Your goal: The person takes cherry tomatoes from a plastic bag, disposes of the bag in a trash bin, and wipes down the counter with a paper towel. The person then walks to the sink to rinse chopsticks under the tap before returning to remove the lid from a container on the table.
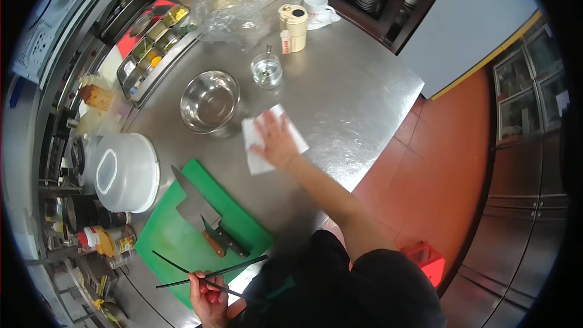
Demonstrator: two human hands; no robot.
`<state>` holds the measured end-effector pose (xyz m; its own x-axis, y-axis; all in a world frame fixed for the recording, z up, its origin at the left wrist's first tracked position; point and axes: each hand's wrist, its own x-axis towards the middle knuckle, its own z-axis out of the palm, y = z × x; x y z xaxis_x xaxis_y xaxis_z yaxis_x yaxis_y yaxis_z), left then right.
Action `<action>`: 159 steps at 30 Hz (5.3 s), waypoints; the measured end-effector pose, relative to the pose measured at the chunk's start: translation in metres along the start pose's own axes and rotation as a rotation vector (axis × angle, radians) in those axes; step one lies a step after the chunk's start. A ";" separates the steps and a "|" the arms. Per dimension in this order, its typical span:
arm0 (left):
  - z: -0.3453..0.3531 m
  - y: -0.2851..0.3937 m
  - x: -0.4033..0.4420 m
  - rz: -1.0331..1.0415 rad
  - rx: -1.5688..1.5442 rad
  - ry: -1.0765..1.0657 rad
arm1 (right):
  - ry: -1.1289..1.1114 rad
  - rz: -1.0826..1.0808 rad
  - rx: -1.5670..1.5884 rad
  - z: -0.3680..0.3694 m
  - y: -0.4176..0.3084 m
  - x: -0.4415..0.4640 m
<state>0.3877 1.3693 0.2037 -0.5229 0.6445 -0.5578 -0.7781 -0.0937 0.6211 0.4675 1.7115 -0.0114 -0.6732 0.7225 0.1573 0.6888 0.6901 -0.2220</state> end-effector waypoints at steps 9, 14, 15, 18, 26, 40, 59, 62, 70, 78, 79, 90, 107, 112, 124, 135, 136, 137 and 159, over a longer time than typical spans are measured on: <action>0.016 0.002 0.015 -0.170 -0.046 -0.119 | 0.060 0.952 -0.246 -0.069 0.230 -0.191; -0.010 0.004 0.019 -0.202 0.040 0.021 | 0.627 1.299 0.108 -0.102 0.274 -0.351; -0.007 0.004 0.019 -0.210 0.050 0.025 | 0.758 1.093 0.063 -0.103 0.252 -0.327; 0.010 0.001 0.022 -0.260 0.117 0.019 | 0.694 0.975 1.501 -0.119 0.120 -0.219; 0.000 0.011 0.003 -0.116 0.054 -0.082 | -0.091 -0.390 0.170 -0.037 -0.025 -0.158; -0.002 0.016 -0.007 -0.199 0.004 0.005 | 0.684 0.844 0.215 -0.121 0.302 -0.226; -0.035 0.001 -0.032 0.101 -0.282 0.189 | -0.086 -0.347 -0.215 -0.008 0.025 0.021; -0.036 -0.002 -0.028 0.115 -0.288 0.243 | -0.058 -0.190 -0.267 -0.030 0.085 0.044; -0.019 0.012 -0.031 0.097 -0.239 0.350 | 0.190 -0.238 -0.143 -0.027 0.158 0.050; -0.042 0.030 -0.056 0.135 -0.052 0.178 | 0.076 0.208 0.087 -0.049 0.146 -0.116; -0.050 0.032 -0.061 0.154 -0.064 0.158 | 0.175 -0.007 0.021 -0.036 0.148 -0.138; -0.231 0.019 -0.201 0.287 -0.288 0.250 | -0.442 0.154 1.268 -0.102 -0.280 -0.234; -0.422 -0.178 -0.476 1.049 -1.489 1.162 | -0.803 -2.107 0.457 0.021 -0.706 -0.491; -0.478 -0.152 -0.481 1.003 -1.674 1.174 | -1.059 -1.985 0.212 0.043 -0.820 -0.553; -0.508 -0.060 -0.532 1.451 -1.795 1.346 | -0.666 -1.494 0.503 0.146 -1.227 -0.746; -0.419 -0.109 -0.513 1.298 -1.889 1.977 | -2.631 -2.857 -1.473 -0.085 -0.772 -0.868; -0.400 -0.117 -0.507 1.246 -1.869 2.075 | -2.453 -2.792 -1.736 -0.104 -0.746 -0.866; -0.380 -0.140 -0.497 1.241 -1.843 2.163 | -2.350 -2.818 -1.793 -0.113 -0.716 -0.865; 0.003 -0.442 -0.498 2.361 -1.510 2.401 | -0.552 -3.363 -1.079 0.076 -0.376 -1.107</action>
<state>0.9933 1.0916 0.2084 0.8766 -0.3833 -0.2909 0.4798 0.6508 0.5884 0.9332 0.6487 -0.1751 0.6988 -0.2159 -0.6819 -0.4967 -0.8325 -0.2454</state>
